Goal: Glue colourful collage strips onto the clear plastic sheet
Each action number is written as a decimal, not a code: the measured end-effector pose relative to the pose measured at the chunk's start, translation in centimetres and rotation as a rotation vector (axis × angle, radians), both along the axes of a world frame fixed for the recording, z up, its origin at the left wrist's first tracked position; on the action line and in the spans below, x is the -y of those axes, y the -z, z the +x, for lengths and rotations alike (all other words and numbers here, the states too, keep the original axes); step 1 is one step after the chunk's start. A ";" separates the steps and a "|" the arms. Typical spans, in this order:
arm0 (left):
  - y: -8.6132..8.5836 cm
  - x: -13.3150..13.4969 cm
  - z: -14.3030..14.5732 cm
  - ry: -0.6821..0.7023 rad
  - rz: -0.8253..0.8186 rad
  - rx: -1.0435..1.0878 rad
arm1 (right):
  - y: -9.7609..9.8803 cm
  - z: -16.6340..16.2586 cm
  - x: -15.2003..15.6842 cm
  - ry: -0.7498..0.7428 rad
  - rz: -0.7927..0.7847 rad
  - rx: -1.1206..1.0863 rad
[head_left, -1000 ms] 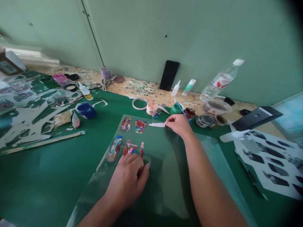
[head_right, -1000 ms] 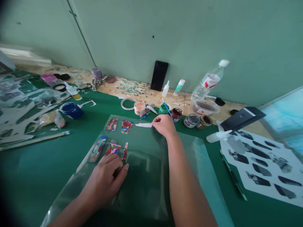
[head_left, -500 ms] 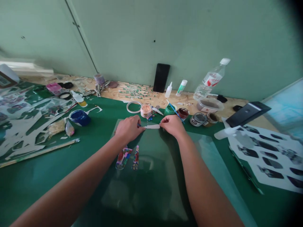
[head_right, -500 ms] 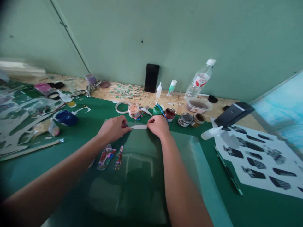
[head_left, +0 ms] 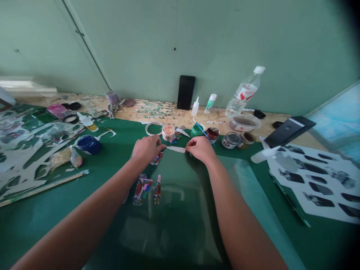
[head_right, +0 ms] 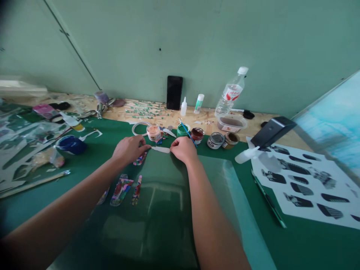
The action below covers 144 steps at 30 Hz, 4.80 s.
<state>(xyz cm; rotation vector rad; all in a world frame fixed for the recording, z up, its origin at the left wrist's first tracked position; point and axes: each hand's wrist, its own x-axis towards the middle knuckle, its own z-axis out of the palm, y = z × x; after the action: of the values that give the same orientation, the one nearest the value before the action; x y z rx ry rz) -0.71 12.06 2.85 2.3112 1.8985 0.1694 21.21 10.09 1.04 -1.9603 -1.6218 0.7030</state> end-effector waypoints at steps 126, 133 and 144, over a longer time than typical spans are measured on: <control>-0.2 1.5 -0.9 0.123 0.052 0.060 | -0.4 0.1 0.2 -0.034 -0.009 -0.026; 0.0 5.7 0.1 0.162 0.094 0.132 | -0.4 0.1 0.3 -0.066 0.037 0.014; 0.6 4.6 -0.6 0.172 0.073 0.105 | -0.3 -0.2 0.4 -0.116 0.096 0.173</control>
<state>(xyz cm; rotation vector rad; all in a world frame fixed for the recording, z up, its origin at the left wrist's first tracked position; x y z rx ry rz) -1.31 7.47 2.27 2.4467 1.6620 0.3374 21.00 9.73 1.38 -1.9148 -1.8496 0.4988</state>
